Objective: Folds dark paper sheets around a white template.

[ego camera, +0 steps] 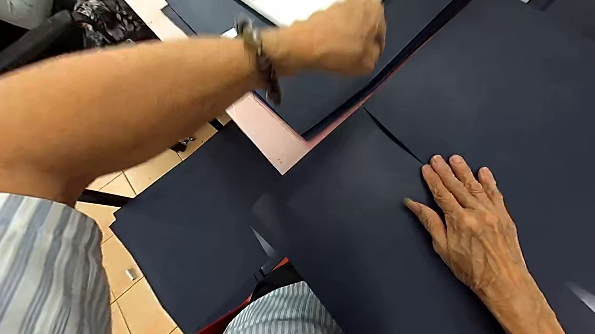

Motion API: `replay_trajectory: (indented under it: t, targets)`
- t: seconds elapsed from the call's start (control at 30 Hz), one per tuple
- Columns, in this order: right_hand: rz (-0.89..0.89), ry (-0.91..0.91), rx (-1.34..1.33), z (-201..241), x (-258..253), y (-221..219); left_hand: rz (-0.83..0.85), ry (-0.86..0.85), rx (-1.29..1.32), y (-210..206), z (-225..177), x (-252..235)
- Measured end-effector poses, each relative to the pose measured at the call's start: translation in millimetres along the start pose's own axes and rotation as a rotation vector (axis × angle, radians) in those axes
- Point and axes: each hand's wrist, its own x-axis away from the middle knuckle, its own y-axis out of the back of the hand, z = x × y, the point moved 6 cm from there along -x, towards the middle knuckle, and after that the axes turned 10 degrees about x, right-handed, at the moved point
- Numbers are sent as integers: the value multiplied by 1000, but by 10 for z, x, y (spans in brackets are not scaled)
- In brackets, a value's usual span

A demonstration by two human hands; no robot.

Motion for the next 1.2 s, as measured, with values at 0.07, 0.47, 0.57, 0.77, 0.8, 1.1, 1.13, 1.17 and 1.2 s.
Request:
replay_trajectory:
  t: [0.07,0.47,0.57,0.77,0.8,1.1,1.13,1.17,1.2]
  targets:
    - [-8,3,4,-16,-11,2,60,2,25,-350,-83,78]
    - [-66,11,-40,-2,-29,7,-62,248,511,-339,0,47]
    - [-142,23,0,52,-136,7,-139,195,556,-162,15,110]
    - [-146,103,-34,155,-755,-274,-177,198,460,176,540,33]
    - [-114,108,-34,146,-805,-319,-118,144,392,176,631,-10]
    - [-51,86,-31,156,-785,-353,-127,-7,-140,-13,958,-528]
    - [-50,83,-29,154,-787,-348,-118,28,-108,-13,1012,-561]
    - [-52,83,-31,153,-790,-343,-128,45,-73,2,1080,-594]
    - [-50,87,-35,156,-791,-341,-143,57,-47,17,1134,-616]
